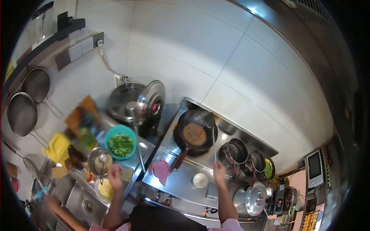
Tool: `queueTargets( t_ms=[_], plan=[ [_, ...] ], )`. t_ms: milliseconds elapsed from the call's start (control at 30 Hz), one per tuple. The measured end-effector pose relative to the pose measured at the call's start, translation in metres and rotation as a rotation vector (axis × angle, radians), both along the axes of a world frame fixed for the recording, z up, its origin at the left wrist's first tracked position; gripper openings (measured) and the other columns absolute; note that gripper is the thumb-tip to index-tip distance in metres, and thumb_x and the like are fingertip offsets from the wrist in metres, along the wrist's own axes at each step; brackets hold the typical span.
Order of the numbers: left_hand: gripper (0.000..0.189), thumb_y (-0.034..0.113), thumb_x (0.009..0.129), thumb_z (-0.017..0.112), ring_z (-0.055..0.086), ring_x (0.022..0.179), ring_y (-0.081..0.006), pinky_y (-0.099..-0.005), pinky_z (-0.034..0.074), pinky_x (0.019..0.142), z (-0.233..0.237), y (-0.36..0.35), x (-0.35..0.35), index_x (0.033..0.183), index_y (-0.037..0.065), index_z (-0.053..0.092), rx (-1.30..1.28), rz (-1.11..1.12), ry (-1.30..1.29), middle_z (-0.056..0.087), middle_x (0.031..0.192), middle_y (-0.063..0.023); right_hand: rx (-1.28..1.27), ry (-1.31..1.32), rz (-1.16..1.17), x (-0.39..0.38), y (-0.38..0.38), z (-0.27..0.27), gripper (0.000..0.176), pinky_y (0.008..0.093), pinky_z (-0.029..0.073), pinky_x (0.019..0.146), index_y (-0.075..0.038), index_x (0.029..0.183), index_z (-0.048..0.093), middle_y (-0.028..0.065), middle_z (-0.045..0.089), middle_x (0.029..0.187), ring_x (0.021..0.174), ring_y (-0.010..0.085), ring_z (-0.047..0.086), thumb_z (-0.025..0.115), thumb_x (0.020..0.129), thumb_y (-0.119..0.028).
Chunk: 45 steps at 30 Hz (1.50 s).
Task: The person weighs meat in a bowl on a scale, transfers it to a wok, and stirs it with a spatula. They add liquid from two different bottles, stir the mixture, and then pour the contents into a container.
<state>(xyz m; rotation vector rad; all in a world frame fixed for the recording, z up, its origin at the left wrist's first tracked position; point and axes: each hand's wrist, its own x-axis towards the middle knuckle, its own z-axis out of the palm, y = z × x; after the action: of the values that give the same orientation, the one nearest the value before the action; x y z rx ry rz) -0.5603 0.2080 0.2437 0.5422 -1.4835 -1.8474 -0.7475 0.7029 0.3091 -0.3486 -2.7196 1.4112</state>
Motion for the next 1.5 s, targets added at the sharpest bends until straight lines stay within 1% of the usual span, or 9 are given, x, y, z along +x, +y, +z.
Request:
queueTargets(
  t_ms=[200, 367, 500, 567, 733, 1033, 1233, 1333, 1500],
  plan=[
    [0.019, 0.023, 0.092, 0.055, 0.052, 0.048, -0.0161, -0.0305, 0.044, 0.041, -0.100, 0.108, 0.027, 0.088, 0.005, 0.057, 0.475, -0.003, -0.571, 0.056, 0.067, -0.0063, 0.441, 0.206, 0.254, -0.008, 0.070, -0.057, 0.034, 0.0294, 0.046, 0.060, 0.001, 0.124, 0.061, 0.0113, 0.068, 0.083, 0.062, 0.0145, 0.057, 0.055, 0.095, -0.015],
    [0.015, 0.019, 0.092, 0.056, 0.056, 0.052, -0.0170, -0.0301, 0.044, 0.039, -0.162, 0.105, 0.046, 0.093, 0.005, 0.052, 0.543, 0.410, -0.541, 0.055, 0.069, -0.0061, -0.437, -0.367, 0.245, 0.046, 0.031, 0.051, 0.038, 0.0249, 0.034, 0.040, -0.008, 0.135, 0.055, 0.0002, 0.054, 0.066, 0.047, 0.0069, 0.044, 0.051, 0.098, -0.018],
    [0.020, 0.015, 0.091, 0.059, 0.054, 0.048, -0.0183, -0.0304, 0.046, 0.038, -0.144, 0.082, 0.016, 0.098, 0.006, 0.044, 0.416, 0.510, -0.488, 0.053, 0.074, -0.0078, -0.439, -0.605, 0.510, 0.062, 0.007, 0.060, 0.040, 0.0215, 0.029, 0.038, -0.009, 0.137, 0.052, -0.0019, 0.051, 0.067, 0.047, 0.0047, 0.040, 0.051, 0.100, -0.022],
    [0.022, 0.020, 0.092, 0.060, 0.055, 0.050, -0.0193, -0.0326, 0.051, 0.041, -0.149, 0.070, 0.013, 0.098, 0.006, 0.044, 0.417, 0.447, -0.479, 0.052, 0.076, -0.0083, -0.240, -0.652, 0.701, 0.065, -0.019, 0.052, 0.039, 0.0223, 0.036, 0.043, -0.012, 0.137, 0.054, -0.0016, 0.053, 0.068, 0.051, 0.0057, 0.045, 0.052, 0.099, -0.023],
    [0.015, 0.005, 0.089, 0.058, 0.064, 0.056, -0.0213, -0.0325, 0.050, 0.041, -0.124, 0.064, 0.009, 0.094, 0.001, 0.044, 0.351, 0.430, -0.449, 0.056, 0.076, -0.0112, 0.213, 0.066, 1.166, 0.084, -0.091, 0.018, 0.040, 0.0426, 0.052, 0.061, -0.015, 0.135, 0.054, 0.0142, 0.067, 0.076, 0.071, 0.0300, 0.067, 0.054, 0.096, -0.024],
    [0.012, 0.001, 0.088, 0.057, 0.061, 0.050, -0.0188, -0.0320, 0.047, 0.042, -0.108, 0.085, 0.025, 0.086, 0.003, 0.045, 0.079, 0.416, -0.423, 0.054, 0.065, -0.0083, 0.714, -0.021, 1.271, 0.099, -0.147, 0.038, 0.037, 0.0486, 0.052, 0.072, -0.012, 0.130, 0.056, 0.0191, 0.068, 0.086, 0.080, 0.0386, 0.066, 0.053, 0.096, -0.025],
    [0.012, 0.003, 0.089, 0.056, 0.064, 0.053, -0.0198, -0.0321, 0.053, 0.043, -0.102, 0.081, 0.034, 0.087, 0.004, 0.044, 0.118, 0.298, -0.432, 0.055, 0.070, -0.0093, 0.173, 0.009, 1.274, 0.081, -0.121, -0.003, 0.033, 0.0367, 0.048, 0.053, -0.015, 0.128, 0.062, 0.0150, 0.063, 0.069, 0.062, 0.0237, 0.064, 0.056, 0.097, -0.026],
    [0.012, 0.003, 0.090, 0.056, 0.065, 0.056, -0.0212, -0.0334, 0.057, 0.045, -0.111, 0.076, 0.035, 0.089, 0.005, 0.044, 0.252, 0.293, -0.396, 0.056, 0.075, -0.0102, -0.054, -0.710, 1.124, 0.073, -0.111, 0.015, 0.035, 0.0257, 0.037, 0.045, -0.017, 0.132, 0.059, 0.0035, 0.054, 0.061, 0.051, 0.0112, 0.051, 0.054, 0.099, -0.027],
    [0.012, 0.006, 0.092, 0.054, 0.065, 0.064, -0.0233, -0.0354, 0.060, 0.053, -0.137, 0.068, 0.038, 0.097, 0.007, 0.043, 0.424, 0.215, -0.358, 0.055, 0.086, -0.0111, -0.359, -1.000, 0.909, 0.077, -0.083, 0.027, 0.038, 0.0216, 0.029, 0.040, -0.008, 0.134, 0.056, -0.0019, 0.048, 0.064, 0.045, 0.0069, 0.039, 0.051, 0.100, -0.026]
  ],
)
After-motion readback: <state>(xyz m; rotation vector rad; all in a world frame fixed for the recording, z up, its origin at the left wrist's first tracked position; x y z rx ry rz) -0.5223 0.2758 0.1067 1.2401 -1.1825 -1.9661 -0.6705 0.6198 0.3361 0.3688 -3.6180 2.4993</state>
